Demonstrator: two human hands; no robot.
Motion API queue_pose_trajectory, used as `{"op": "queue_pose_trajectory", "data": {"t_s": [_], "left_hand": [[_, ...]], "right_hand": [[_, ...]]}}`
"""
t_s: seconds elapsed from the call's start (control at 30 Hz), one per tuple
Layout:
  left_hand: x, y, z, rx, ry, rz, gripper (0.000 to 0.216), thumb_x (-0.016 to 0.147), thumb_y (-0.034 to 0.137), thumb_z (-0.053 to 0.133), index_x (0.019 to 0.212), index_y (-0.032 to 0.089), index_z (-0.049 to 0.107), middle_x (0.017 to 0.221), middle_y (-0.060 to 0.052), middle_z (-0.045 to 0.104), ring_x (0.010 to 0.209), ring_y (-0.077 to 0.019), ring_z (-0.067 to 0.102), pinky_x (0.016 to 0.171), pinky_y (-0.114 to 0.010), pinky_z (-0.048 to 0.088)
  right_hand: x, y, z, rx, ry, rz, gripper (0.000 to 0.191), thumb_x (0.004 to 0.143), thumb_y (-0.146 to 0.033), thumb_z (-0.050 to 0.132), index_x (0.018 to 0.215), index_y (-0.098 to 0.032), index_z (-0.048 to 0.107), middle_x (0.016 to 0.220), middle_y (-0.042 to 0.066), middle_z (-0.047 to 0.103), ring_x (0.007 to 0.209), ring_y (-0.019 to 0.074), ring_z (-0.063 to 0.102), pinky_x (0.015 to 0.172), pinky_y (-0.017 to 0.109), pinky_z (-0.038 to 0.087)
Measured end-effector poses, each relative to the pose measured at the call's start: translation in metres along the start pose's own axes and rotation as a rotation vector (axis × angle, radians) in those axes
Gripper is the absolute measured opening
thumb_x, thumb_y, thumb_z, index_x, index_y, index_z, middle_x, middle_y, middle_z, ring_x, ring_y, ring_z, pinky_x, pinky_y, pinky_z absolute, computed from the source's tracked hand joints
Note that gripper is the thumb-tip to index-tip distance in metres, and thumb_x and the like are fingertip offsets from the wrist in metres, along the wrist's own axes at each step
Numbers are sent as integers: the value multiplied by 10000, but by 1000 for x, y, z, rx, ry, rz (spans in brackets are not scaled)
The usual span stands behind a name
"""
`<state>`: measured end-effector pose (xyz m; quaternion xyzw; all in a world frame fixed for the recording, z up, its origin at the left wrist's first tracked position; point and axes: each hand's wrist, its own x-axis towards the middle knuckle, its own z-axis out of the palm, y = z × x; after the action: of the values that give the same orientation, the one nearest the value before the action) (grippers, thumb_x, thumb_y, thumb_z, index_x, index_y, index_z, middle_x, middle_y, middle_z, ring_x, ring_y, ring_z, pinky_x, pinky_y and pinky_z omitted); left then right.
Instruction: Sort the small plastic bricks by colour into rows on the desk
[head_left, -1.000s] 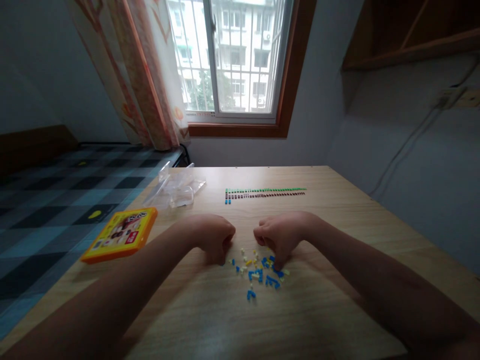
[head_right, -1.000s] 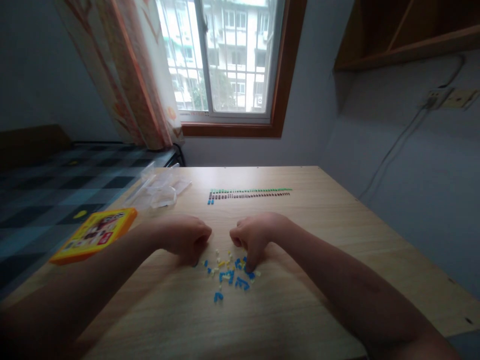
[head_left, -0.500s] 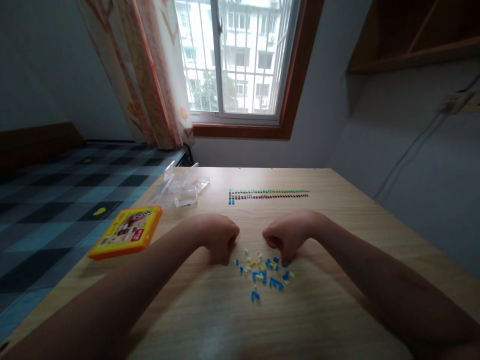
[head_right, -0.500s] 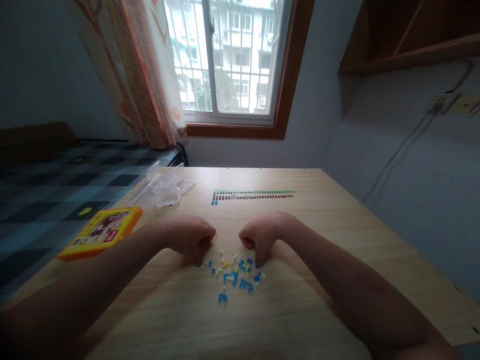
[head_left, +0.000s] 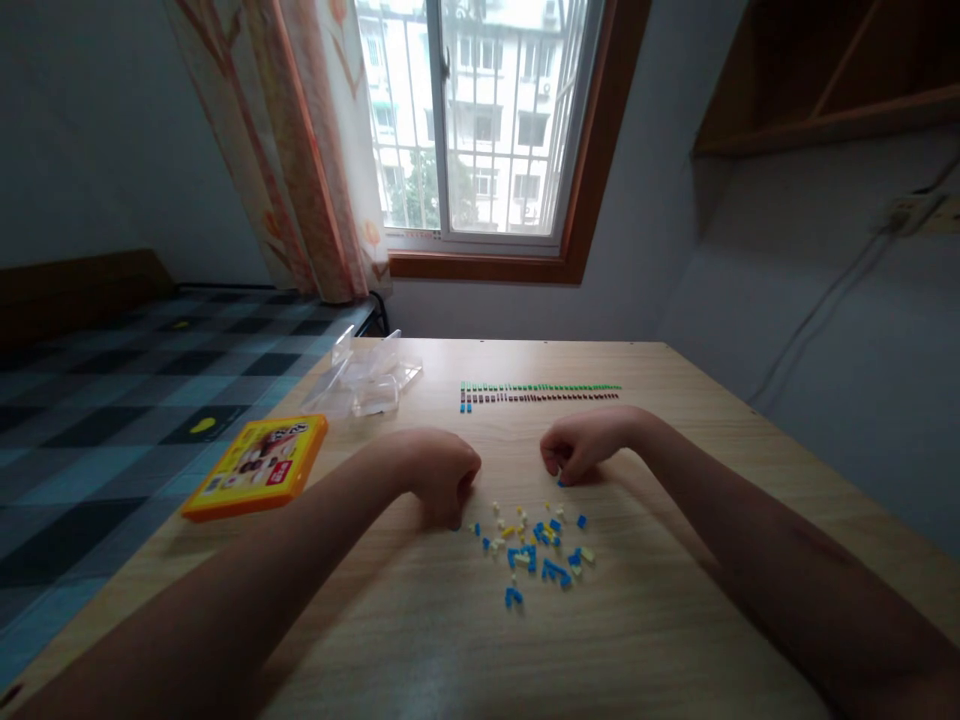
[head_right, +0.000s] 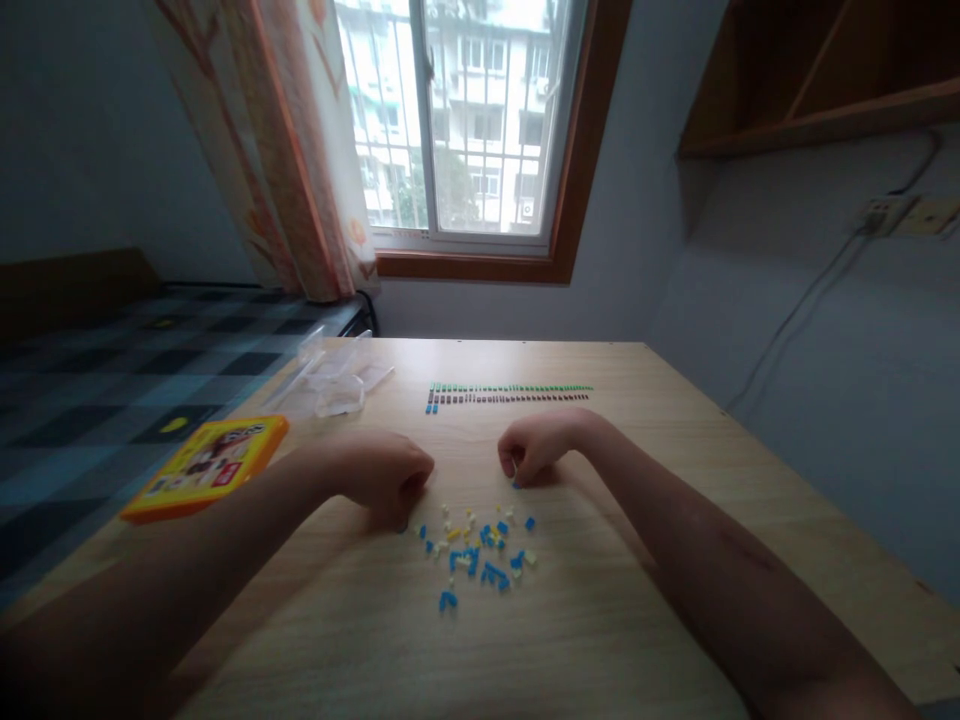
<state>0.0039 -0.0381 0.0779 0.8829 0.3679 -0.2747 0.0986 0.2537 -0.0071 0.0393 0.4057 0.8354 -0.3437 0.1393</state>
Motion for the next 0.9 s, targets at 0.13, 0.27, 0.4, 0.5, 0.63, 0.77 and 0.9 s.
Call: {"op": "queue_pose_trajectory", "data": {"t_s": [0.13,0.27,0.4,0.5,0.63,0.77,0.9], "left_hand": [[0,2,-2,15,-4,-4,330,631,393,710,900,202,726,894,-70,721,718,-209,588,644,-314,463],[-1,-1,-3,20,42,-21,314,693,437,667,883,194,721,897,-76,722,713,-199,580,624,-301,439],[6,-19,2,-69,97,-32,273,727,414,637,878,194,693,862,-46,712,682,-164,560,586,-268,395],[16,-39,8,-181,119,-3,269,763,424,608,875,189,670,825,-21,692,682,-145,552,581,-252,380],[27,-58,17,-309,95,80,293,767,449,609,887,185,654,820,-2,671,700,-136,542,597,-240,386],[28,-62,19,-343,46,120,299,738,434,638,902,184,638,815,9,646,696,-132,532,595,-234,389],[27,-58,17,-323,54,120,284,730,421,651,886,186,622,823,8,641,706,-136,533,603,-242,390]], "right_hand": [[1,4,-1,-25,86,11,184,757,-287,661,881,-155,694,747,-1,629,658,122,508,572,236,353],[14,-2,8,-71,376,-22,161,806,-242,613,905,-169,716,768,16,646,654,125,520,589,237,360],[34,-4,23,-120,724,-159,224,832,-128,562,973,-195,723,971,51,657,752,124,558,708,241,411],[41,1,28,-88,847,-208,226,822,-92,571,965,-189,716,984,57,649,741,122,558,719,241,429],[41,7,29,-61,865,-227,166,815,-118,596,883,-173,737,883,53,662,727,133,576,706,240,442],[41,8,33,-129,841,-222,177,850,-196,606,928,-202,764,882,53,691,780,156,599,753,259,440],[47,7,38,-218,855,-233,233,913,-257,557,1031,-230,756,937,61,696,846,170,611,775,264,427]]}}
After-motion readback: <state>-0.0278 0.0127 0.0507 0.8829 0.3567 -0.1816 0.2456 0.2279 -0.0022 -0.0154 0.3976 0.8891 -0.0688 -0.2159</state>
